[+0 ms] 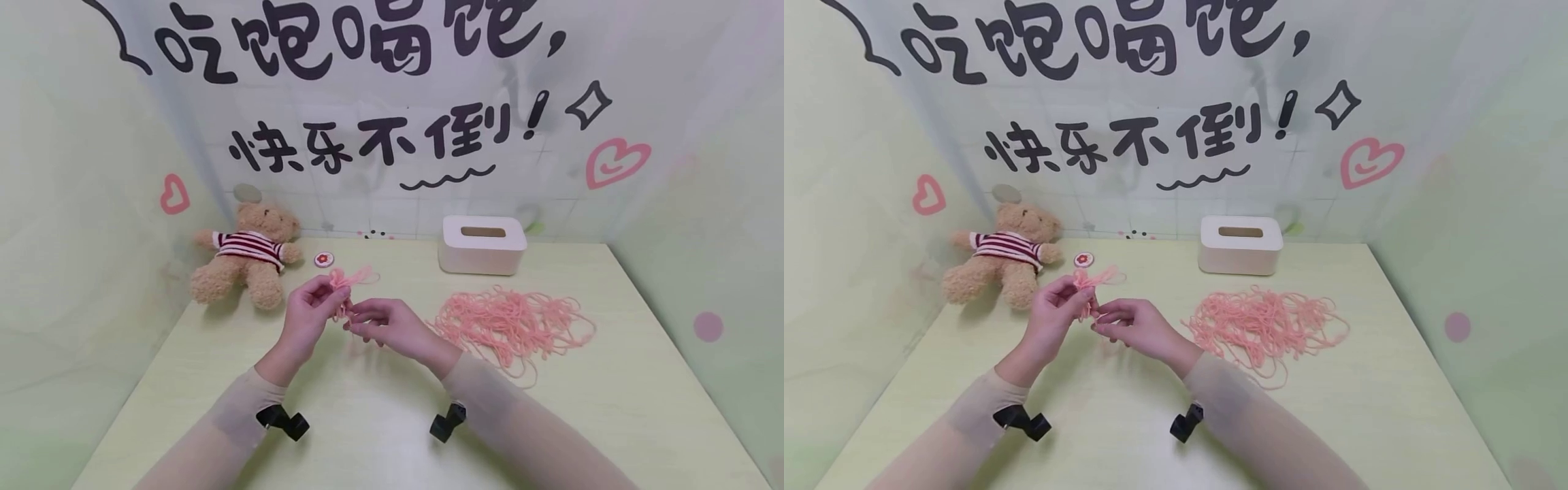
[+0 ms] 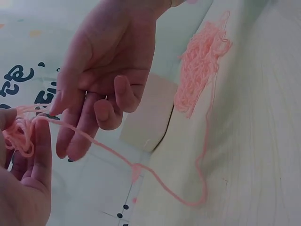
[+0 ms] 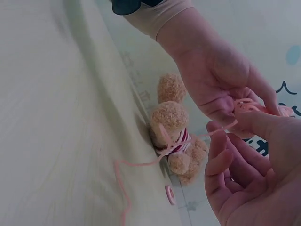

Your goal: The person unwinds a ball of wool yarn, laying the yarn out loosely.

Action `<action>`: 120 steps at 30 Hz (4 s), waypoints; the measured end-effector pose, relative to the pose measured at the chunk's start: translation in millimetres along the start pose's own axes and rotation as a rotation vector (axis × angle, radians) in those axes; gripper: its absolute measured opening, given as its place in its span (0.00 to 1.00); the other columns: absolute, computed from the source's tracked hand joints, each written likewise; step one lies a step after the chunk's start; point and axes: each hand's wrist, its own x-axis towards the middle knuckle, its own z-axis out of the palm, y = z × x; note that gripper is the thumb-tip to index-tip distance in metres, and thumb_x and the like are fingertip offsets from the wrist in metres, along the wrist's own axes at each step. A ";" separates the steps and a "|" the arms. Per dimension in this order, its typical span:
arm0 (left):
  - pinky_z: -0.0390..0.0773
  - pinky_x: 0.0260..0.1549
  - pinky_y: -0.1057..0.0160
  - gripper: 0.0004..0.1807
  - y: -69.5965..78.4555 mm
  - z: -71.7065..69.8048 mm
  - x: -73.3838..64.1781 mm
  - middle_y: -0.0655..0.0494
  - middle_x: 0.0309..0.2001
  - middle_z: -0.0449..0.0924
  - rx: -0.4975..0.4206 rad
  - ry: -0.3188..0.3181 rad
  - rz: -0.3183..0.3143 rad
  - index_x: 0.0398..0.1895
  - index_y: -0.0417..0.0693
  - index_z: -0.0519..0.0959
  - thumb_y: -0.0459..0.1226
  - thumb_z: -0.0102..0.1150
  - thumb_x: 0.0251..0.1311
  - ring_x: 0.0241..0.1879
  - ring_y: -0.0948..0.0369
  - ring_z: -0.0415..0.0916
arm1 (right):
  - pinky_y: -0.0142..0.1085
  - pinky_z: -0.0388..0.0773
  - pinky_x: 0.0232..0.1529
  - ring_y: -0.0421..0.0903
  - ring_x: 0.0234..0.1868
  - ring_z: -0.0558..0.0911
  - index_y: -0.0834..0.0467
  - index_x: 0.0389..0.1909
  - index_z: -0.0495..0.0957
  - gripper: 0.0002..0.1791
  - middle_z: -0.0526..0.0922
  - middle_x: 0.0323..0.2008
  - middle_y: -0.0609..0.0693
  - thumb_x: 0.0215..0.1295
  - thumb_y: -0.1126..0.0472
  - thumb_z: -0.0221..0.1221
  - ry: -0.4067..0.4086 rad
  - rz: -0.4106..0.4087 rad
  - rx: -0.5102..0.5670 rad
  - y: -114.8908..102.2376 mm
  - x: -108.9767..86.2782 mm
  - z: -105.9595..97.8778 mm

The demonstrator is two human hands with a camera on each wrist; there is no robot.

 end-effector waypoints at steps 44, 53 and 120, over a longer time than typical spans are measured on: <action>0.90 0.24 0.67 0.06 12.3 -102.9 29.6 0.54 0.23 0.81 -0.223 0.380 0.110 0.35 0.39 0.82 0.32 0.71 0.62 0.20 0.64 0.79 | 0.41 0.82 0.52 0.58 0.54 0.82 0.63 0.54 0.83 0.18 0.87 0.49 0.62 0.77 0.52 0.59 0.498 0.340 -0.376 75.7 -41.3 -205.7; 0.92 0.31 0.65 0.02 8.0 -52.9 17.7 0.56 0.28 0.85 -0.117 0.154 0.046 0.36 0.48 0.83 0.34 0.68 0.66 0.25 0.64 0.83 | 0.42 0.83 0.52 0.52 0.50 0.79 0.56 0.55 0.83 0.16 0.86 0.54 0.55 0.73 0.52 0.64 0.399 0.266 -0.356 50.4 -15.9 -148.8; 0.91 0.29 0.66 0.05 22.7 -47.4 27.2 0.56 0.29 0.85 -0.185 0.158 -0.006 0.34 0.47 0.82 0.35 0.69 0.66 0.27 0.64 0.83 | 0.27 0.76 0.24 0.38 0.30 0.77 0.52 0.48 0.88 0.14 0.88 0.36 0.44 0.64 0.53 0.72 0.003 -0.003 -0.462 42.4 -96.9 -89.2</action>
